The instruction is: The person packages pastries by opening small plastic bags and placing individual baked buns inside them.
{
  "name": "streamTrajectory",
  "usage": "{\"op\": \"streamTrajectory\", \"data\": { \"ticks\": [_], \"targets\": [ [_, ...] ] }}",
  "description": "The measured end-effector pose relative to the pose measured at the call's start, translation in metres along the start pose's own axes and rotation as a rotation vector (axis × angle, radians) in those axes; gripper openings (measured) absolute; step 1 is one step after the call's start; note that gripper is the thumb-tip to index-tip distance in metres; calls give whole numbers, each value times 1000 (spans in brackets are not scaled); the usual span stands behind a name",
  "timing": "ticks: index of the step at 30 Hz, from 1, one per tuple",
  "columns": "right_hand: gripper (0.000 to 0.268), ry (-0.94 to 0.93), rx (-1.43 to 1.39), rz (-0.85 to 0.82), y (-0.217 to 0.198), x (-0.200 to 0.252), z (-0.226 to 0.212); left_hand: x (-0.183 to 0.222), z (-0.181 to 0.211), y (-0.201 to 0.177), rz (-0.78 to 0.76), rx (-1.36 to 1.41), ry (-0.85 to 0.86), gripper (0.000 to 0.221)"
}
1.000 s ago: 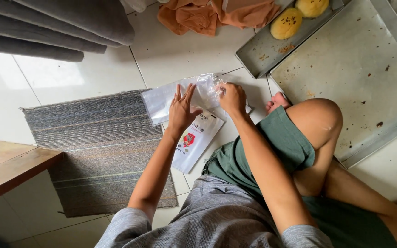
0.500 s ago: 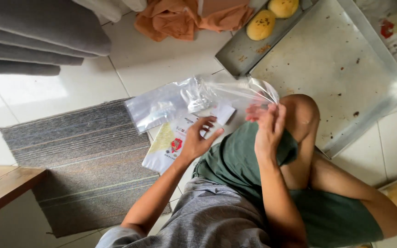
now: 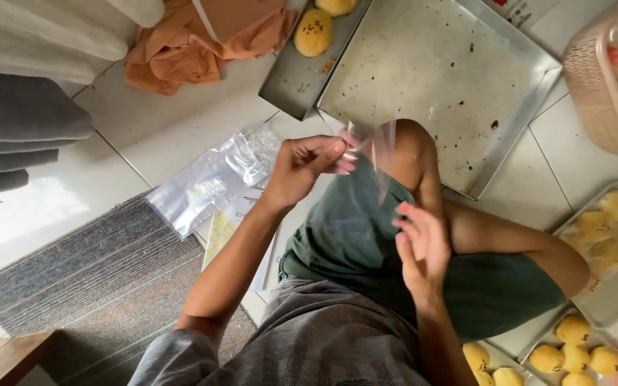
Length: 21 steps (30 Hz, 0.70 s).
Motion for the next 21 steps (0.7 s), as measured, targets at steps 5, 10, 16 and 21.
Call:
{"op": "streamTrajectory", "data": {
  "ticks": [5, 10, 16, 21],
  "targets": [
    [45, -547, 229, -18, 4, -65, -83, 25, 19, 10, 9, -170, 122, 11],
    [28, -671, 462, -251, 25, -91, -137, 41, 40, 18, 4, -265, 193, 15],
    [50, -138, 291, -744, 17, -99, -99, 61, 62, 37, -49, -445, 530, 13],
    [26, -413, 92, -411, 1, -97, -72, 44, 65, 27, -31, -612, 958, 99]
  ]
}}
Point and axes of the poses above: each hand's wrist, its own x-axis away from the middle knuckle, its own y-axis out of the palm, z = x × y, the point moved 3 cm from there along -x, towards the middle knuckle, and after that the axes turned 12 degrees about z, right-handed, at the moved point
